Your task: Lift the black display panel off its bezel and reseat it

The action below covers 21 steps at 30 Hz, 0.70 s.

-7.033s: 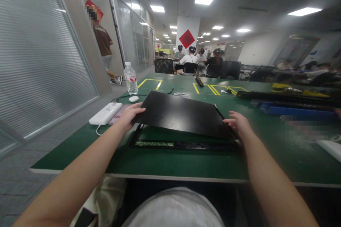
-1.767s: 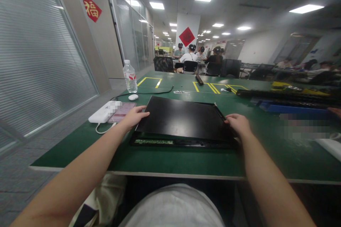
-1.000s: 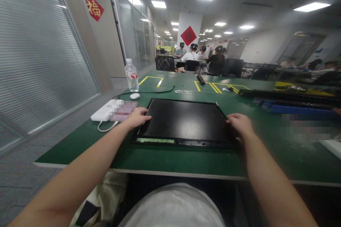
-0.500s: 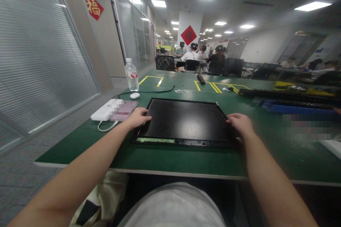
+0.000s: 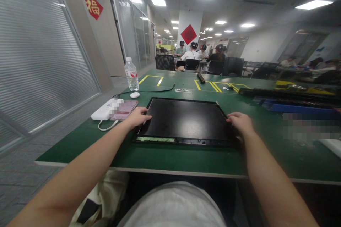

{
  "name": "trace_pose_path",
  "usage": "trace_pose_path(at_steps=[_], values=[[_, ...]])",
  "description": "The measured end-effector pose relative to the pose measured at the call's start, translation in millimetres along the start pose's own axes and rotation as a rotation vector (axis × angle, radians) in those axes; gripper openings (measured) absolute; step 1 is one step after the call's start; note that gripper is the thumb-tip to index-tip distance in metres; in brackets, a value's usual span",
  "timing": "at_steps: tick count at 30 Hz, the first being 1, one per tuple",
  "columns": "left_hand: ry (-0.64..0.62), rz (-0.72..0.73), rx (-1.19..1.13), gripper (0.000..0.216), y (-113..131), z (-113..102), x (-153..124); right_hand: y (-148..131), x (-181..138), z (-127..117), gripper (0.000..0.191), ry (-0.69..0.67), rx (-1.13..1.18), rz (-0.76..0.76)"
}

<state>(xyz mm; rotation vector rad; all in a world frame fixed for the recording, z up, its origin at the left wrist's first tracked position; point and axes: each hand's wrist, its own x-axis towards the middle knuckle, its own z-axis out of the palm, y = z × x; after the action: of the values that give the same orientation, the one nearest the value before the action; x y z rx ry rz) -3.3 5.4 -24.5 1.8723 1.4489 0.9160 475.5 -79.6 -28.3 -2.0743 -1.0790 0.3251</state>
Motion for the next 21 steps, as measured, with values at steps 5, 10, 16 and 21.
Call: trace_pose_path(at_steps=[5, 10, 16, 21], values=[[-0.057, -0.098, -0.150, 0.031, 8, 0, -5, 2, 1, 1, 0.028, 0.001, 0.023, -0.001], [-0.040, -0.135, -0.178, 0.030, 16, 0, -9, -2, -2, -1, 0.028, -0.002, 0.049, 0.008], [-0.036, -0.121, -0.179, 0.028, 15, 0, -9, 0, 0, 0, 0.031, -0.013, 0.103, 0.024], [-0.044, -0.117, -0.145, 0.032, 9, 0, -6, 8, 7, 3, 0.034, -0.030, 0.141, 0.014]])
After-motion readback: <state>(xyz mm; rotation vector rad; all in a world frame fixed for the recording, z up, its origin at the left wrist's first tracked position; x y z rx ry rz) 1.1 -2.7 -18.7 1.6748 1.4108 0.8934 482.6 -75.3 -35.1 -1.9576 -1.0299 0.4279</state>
